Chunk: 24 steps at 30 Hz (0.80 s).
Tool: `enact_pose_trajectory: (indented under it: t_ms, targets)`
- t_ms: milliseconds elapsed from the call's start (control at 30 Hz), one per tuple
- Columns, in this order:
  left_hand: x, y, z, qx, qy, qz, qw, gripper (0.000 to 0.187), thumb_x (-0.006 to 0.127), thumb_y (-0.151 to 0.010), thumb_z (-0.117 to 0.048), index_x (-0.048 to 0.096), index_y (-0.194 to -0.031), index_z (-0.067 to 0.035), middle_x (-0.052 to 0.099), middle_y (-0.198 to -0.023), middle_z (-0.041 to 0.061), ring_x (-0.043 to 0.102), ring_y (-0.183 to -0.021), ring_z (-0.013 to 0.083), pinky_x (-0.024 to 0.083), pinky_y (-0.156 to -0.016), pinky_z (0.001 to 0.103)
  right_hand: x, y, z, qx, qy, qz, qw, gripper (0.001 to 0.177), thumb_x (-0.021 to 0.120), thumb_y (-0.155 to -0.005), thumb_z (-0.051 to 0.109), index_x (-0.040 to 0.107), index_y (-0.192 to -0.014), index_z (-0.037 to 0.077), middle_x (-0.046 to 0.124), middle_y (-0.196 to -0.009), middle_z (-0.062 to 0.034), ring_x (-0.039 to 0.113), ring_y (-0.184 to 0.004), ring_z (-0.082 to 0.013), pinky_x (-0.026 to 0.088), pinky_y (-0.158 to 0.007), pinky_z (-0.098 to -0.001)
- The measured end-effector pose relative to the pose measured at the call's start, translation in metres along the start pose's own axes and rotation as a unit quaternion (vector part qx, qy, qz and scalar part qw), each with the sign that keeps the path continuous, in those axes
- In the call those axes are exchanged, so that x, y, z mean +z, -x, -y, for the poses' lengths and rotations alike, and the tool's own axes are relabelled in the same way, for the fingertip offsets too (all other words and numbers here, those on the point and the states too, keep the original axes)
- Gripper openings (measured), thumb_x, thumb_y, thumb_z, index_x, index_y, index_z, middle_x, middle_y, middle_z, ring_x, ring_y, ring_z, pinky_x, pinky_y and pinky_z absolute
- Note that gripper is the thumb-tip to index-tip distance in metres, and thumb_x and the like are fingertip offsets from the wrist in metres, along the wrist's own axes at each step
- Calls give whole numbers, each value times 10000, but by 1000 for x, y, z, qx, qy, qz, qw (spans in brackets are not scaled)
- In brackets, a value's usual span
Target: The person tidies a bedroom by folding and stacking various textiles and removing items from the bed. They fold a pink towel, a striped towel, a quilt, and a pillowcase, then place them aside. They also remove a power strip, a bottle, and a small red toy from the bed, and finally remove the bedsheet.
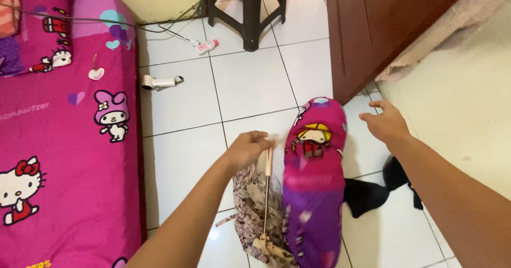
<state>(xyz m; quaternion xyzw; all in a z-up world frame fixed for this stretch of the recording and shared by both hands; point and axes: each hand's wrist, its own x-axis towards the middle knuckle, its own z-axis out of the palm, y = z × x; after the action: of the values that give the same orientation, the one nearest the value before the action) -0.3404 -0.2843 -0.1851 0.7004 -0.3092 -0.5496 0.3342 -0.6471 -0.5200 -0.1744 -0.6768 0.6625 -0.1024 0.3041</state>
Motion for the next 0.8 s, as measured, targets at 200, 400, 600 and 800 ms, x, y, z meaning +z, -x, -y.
enact_pose_trajectory:
  t_ms: [200,400,600,800]
  targets:
    - [-93,26,10,-34,-30,-155,987,768,719,-918,-387,452,-1581,-104,488,-1610,169,518,-1463,321,428,-1194,453,27,8,125,-41,-4,73,997,652,787,-909,296,582,-1503,121,728,-1205,-140,682,-1140,-284,524,-992,-457]
    - [-214,59,47,13,-34,-296,954,839,759,-894,-367,395,-1599,-92,358,-1651,179,391,-1523,344,373,-1216,452,96,49,293,-187,7,115,976,613,756,-929,298,587,-1488,110,696,-1239,-161,668,-1164,-316,511,-1029,-452]
    - [-343,121,97,38,-21,-427,903,850,768,-846,-311,422,-1591,-91,400,-1615,192,452,-1486,360,404,-1229,428,191,118,439,-257,-34,180,949,563,720,-949,326,614,-1460,117,723,-1221,-145,636,-1217,-282,468,-1069,-429]
    - [-459,214,164,-13,20,-492,870,911,816,-842,-281,360,-1614,-118,287,-1680,159,382,-1507,369,354,-1218,448,296,183,559,-291,-60,258,919,529,680,-981,354,603,-1459,141,710,-1212,-105,634,-1186,-249,472,-1021,-409]
